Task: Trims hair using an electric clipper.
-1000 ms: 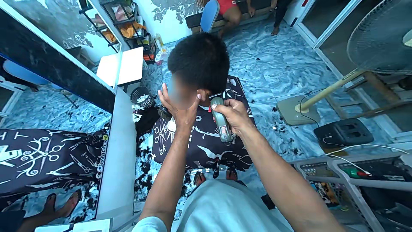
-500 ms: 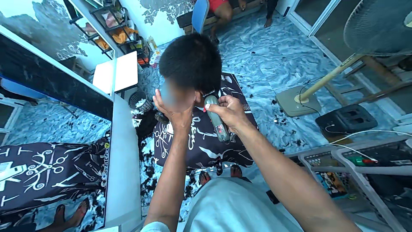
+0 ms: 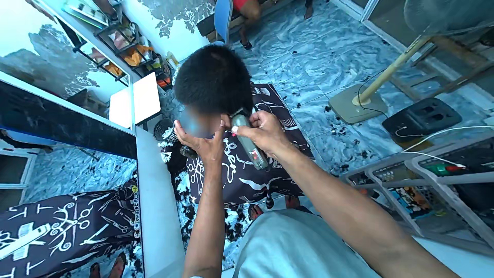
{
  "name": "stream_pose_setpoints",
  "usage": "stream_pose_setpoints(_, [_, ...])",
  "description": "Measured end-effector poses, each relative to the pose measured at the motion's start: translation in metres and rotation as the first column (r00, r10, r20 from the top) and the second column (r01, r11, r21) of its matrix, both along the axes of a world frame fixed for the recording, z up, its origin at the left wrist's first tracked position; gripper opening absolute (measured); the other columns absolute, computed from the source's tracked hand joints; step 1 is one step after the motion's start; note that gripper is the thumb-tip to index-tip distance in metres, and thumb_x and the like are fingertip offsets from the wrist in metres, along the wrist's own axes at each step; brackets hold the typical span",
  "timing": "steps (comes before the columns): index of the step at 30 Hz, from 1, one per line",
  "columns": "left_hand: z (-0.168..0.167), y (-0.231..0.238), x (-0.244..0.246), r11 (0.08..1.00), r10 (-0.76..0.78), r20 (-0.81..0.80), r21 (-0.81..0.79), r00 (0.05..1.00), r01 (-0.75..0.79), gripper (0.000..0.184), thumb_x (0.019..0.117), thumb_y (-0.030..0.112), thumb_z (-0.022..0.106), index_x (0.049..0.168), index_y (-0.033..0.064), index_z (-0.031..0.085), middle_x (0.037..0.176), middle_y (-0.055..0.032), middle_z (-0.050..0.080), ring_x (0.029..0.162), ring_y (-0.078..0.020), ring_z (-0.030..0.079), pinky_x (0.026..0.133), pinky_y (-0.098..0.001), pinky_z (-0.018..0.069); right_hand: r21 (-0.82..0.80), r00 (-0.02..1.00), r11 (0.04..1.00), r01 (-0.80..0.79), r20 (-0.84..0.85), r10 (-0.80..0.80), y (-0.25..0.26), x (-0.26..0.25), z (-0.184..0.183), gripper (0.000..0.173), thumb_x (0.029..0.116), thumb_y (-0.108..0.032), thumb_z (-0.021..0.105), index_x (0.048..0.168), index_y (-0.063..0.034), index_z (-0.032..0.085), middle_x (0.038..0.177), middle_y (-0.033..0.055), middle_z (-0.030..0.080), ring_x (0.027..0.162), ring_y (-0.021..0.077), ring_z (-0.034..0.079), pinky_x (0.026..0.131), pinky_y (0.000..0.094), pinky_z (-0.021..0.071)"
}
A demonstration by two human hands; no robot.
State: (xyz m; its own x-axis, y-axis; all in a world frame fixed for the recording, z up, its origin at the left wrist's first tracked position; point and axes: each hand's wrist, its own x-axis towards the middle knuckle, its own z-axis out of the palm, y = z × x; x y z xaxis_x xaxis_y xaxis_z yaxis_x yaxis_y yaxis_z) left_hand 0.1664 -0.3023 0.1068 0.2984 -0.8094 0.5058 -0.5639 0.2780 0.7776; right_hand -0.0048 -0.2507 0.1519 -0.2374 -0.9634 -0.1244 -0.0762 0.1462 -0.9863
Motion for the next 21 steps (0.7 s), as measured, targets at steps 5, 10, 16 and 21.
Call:
stream_pose_setpoints(5, [0.040,0.005,0.017,0.975,-0.220,0.034,-0.026,0.975,0.221,0.122,0.0802,0.045,0.086,0.161,-0.0031,0.008,0.166,-0.0240,0.019,0.150,-0.0273,0.032,0.120,-0.0426,0.0355,0.071,0.978,0.988,-0.138,0.170,0.125,0.038,-0.027,-0.018,0.055,0.0846,-0.036,0.083,0.121,-0.0021,0.061,0.098,0.0148,0.070,0.081,0.0259,0.071,0.073,0.0475,0.0624])
stream_pose_setpoints(10, [0.164,-0.060,0.019,0.850,-0.525,0.545,0.305,0.654,0.429,0.105,0.0830,0.060,0.077,0.161,0.0107,0.026,0.163,-0.0201,0.032,0.149,-0.0307,0.035,0.121,-0.0495,0.0337,0.259,0.724,0.966,-0.007,0.667,-0.174,0.134,-0.138,-0.091,0.043,0.0991,-0.029,0.064,0.133,-0.0034,0.058,0.107,0.0168,0.071,0.088,0.0295,0.072,0.074,0.0469,0.0632])
stream_pose_setpoints(16, [0.218,-0.100,-0.026,0.629,-0.737,0.486,0.747,0.469,0.214,0.086,0.0799,0.038,0.083,0.155,0.0308,0.041,0.136,-0.0109,0.063,0.117,-0.0260,0.065,0.096,-0.0554,0.0544,0.409,0.542,0.803,0.433,0.593,-0.595,0.224,-0.257,-0.214,0.044,0.1041,-0.034,0.046,0.143,-0.0147,0.044,0.117,0.0078,0.066,0.092,0.0251,0.070,0.072,0.0466,0.0622])
stream_pose_setpoints(21, [0.215,-0.089,-0.027,0.629,-0.691,0.443,0.758,0.571,0.172,0.092,0.0734,0.037,0.083,0.153,0.0235,0.039,0.130,-0.0049,0.065,0.112,-0.0144,0.066,0.094,-0.0396,0.0580,0.633,0.480,0.527,0.567,0.267,-0.836,0.270,-0.281,-0.267,0.056,0.0960,-0.025,0.069,0.145,-0.0120,0.044,0.105,0.0046,0.063,0.075,0.0151,0.066,0.063,0.0369,0.0596])
